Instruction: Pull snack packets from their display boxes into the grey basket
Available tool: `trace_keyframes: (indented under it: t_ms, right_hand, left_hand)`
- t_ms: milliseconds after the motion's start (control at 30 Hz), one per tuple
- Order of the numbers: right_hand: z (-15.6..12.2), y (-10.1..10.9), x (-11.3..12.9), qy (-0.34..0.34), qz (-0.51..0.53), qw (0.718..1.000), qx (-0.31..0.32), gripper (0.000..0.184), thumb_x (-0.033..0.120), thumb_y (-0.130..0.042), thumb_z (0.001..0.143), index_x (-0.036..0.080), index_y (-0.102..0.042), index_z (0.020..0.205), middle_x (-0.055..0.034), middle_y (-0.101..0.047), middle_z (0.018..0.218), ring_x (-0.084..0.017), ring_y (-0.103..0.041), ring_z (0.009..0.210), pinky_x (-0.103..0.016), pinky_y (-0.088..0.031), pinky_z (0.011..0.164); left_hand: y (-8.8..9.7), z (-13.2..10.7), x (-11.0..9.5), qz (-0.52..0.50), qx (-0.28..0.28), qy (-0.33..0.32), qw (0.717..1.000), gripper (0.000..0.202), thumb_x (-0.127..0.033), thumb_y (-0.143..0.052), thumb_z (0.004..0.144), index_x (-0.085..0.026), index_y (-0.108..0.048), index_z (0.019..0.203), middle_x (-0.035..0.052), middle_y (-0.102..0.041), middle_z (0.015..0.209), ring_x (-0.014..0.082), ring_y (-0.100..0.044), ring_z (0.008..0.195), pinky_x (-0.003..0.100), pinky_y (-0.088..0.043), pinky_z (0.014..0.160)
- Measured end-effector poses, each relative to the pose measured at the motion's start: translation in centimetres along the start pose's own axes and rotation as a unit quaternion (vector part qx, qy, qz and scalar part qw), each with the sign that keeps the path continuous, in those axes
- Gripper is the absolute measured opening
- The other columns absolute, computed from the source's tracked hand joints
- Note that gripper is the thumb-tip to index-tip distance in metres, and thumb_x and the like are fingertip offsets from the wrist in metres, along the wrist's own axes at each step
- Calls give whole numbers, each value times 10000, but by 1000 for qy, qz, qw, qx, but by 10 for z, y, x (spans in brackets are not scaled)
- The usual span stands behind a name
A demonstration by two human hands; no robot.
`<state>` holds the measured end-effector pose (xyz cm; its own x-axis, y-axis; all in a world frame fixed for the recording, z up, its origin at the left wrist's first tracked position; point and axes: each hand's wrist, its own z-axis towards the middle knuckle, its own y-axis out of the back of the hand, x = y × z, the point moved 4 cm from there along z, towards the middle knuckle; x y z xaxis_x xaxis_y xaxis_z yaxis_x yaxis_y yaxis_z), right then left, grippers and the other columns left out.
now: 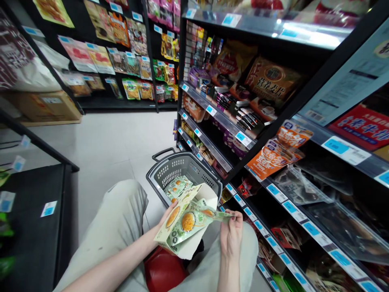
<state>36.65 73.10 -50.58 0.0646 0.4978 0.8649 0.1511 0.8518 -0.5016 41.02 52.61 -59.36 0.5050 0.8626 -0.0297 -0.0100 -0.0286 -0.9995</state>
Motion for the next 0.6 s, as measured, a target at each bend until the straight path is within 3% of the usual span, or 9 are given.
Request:
trace_keyframes:
  t_ms: [200, 400, 600]
  right_hand:
    - [-6, -7, 3, -18, -21, 996, 89, 278, 286, -855, 633, 251, -581, 662, 11, -568, 921, -183, -572, 966, -294, -465, 790]
    - [-5, -8, -3, -15, -102, 991, 89, 250, 313, -800, 670, 212, -596, 569, -23, -505, 1100, -166, -533, 839, -280, -422, 661]
    - [-4, -10, -2, 58, -294, 941, 155, 240, 264, -640, 745, 218, -656, 510, -77, -595, 1015, -248, -546, 954, -378, -428, 817]
  left_hand:
    - [7, 2, -4, 21, 28, -14, 999, 608, -541, -311, 956, -125, -594, 1298, 112, -655, 1269, 250, -601, 1206, 376, -392, 1088]
    - [9, 1, -6, 12, 19, -7, 1000, 576, -524, -368, 941, -123, -613, 1274, 104, -688, 1205, 248, -627, 1150, 380, -393, 1075]
    - [-9, 1, -3, 21, -17, -18, 999, 507, -477, -423, 924, -121, -661, 1194, 102, -715, 1124, 262, -640, 1099, 384, -404, 1055]
